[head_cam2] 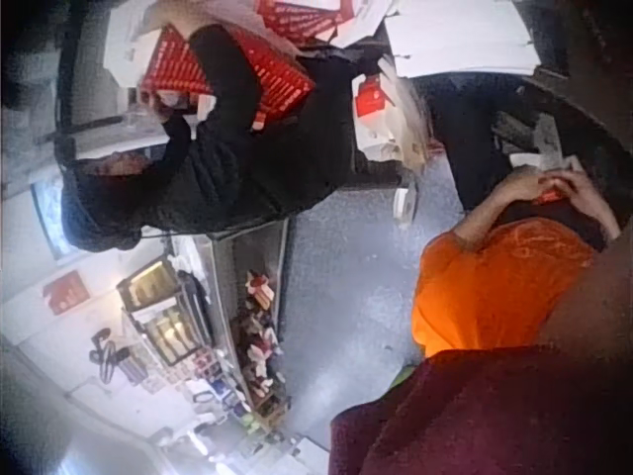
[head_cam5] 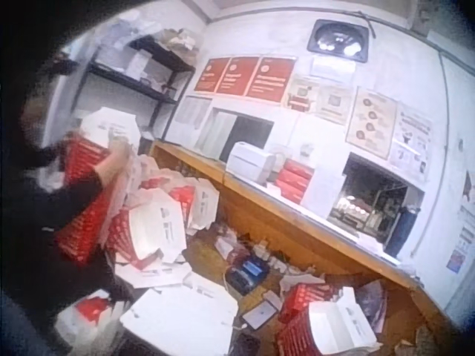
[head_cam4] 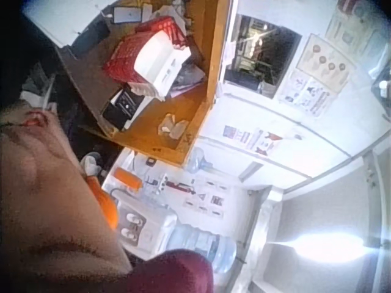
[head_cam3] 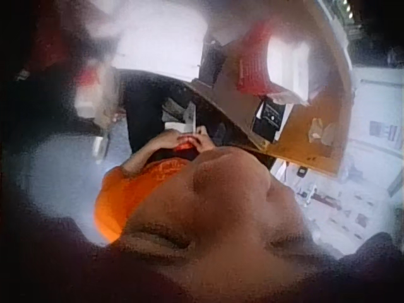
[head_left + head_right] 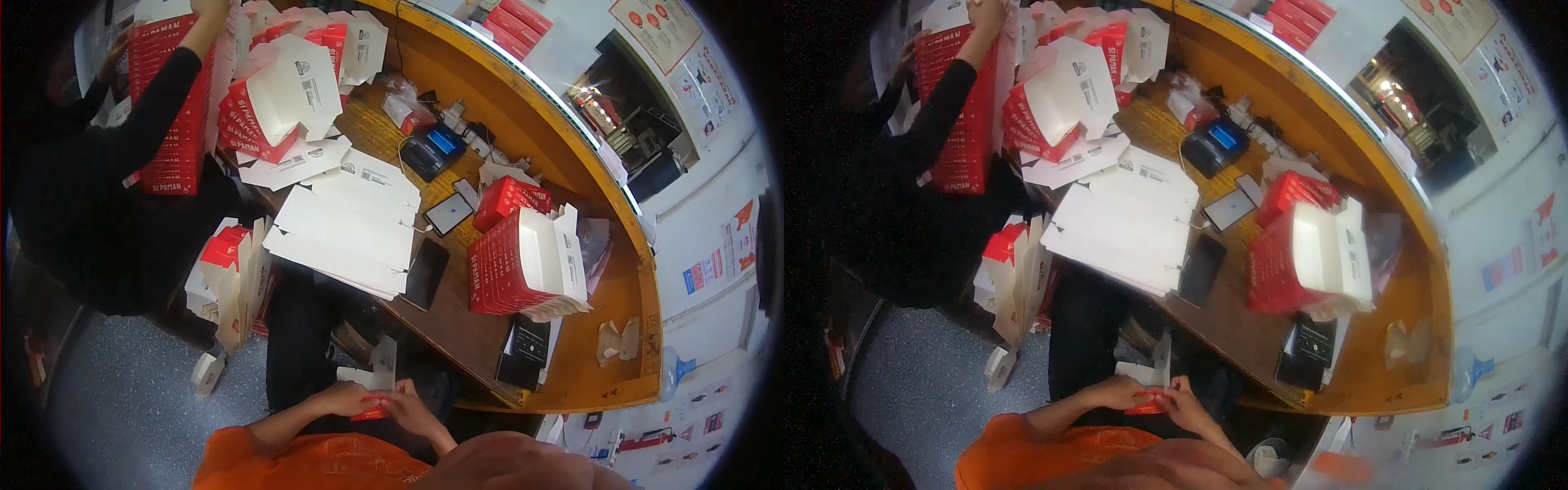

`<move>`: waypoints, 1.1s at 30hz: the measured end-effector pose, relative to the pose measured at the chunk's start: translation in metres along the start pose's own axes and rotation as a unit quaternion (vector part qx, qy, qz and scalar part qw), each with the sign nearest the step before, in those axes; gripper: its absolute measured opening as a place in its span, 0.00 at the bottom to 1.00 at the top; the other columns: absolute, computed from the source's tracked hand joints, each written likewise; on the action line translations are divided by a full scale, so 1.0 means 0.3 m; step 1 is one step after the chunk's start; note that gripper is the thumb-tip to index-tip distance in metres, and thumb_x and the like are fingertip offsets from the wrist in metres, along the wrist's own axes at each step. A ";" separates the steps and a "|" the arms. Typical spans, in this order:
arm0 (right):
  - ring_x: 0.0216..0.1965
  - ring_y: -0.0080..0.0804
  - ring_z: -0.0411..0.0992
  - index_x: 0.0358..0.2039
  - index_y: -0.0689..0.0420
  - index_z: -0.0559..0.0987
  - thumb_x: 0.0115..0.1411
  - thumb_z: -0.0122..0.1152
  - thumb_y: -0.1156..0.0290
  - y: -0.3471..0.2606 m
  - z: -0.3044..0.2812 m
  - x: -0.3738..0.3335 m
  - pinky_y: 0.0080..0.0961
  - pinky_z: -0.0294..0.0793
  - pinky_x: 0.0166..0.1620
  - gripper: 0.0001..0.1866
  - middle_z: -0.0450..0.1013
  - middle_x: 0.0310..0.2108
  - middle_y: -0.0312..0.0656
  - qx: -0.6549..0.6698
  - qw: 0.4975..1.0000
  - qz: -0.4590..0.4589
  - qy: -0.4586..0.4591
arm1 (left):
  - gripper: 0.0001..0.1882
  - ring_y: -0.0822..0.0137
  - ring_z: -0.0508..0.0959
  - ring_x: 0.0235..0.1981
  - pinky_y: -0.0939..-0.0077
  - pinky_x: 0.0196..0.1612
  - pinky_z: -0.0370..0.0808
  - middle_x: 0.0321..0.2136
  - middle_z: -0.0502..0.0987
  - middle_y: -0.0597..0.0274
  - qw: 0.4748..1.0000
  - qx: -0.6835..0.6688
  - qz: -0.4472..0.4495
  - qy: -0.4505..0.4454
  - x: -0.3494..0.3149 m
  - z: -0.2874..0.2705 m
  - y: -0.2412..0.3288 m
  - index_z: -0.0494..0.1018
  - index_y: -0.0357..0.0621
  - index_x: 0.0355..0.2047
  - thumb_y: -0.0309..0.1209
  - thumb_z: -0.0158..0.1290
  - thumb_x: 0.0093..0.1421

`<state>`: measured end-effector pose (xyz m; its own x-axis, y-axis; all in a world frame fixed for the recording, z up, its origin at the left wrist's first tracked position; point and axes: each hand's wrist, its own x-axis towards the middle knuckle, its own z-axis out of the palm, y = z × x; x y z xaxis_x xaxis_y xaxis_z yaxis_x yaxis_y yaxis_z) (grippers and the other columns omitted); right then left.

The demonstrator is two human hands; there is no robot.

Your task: The person assembles red and white cardboard boxes by folding the flaps and interlocking the tabs. They pick up flat pieces, fold them into box shapes, and stack the finished boxes on the counter.

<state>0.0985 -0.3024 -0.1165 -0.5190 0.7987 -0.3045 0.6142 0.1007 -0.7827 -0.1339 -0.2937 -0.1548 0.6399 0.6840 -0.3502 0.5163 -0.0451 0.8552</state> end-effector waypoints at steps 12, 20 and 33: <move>0.31 0.31 0.76 0.57 0.56 0.80 0.64 0.49 0.79 -0.091 -0.111 -0.046 0.28 0.76 0.40 0.23 0.81 0.37 0.47 0.074 0.989 0.067 0.109 | 0.26 0.60 0.75 0.53 0.65 0.55 0.72 0.51 0.77 0.51 0.945 -0.096 -0.024 0.312 0.035 -0.069 -0.007 0.75 0.34 0.53 0.45 0.58 0.68; 0.53 0.30 0.72 0.61 0.58 0.76 0.58 0.45 0.89 -0.010 -0.066 -0.101 0.25 0.73 0.53 0.30 0.70 0.58 0.48 0.157 0.960 0.085 0.214 | 0.31 0.64 0.75 0.54 0.69 0.55 0.73 0.54 0.76 0.51 0.824 -0.537 -0.067 0.169 0.001 0.018 0.060 0.69 0.31 0.60 0.48 0.54 0.70; 0.56 0.62 0.67 0.65 0.64 0.68 0.54 0.53 0.89 -0.159 -0.141 -0.066 0.47 0.65 0.61 0.35 0.67 0.56 0.63 -0.122 0.950 -0.077 0.276 | 0.45 0.49 0.69 0.63 0.62 0.68 0.62 0.62 0.68 0.42 0.894 -0.064 0.122 0.427 -0.098 -0.079 0.197 0.52 0.33 0.72 0.37 0.63 0.63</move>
<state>0.1046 -0.2980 -0.0500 -0.2657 0.9457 0.1873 0.7109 0.3234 -0.6246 -0.1357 -0.2992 -0.0848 0.0280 0.9738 0.2257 0.3170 -0.2227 0.9219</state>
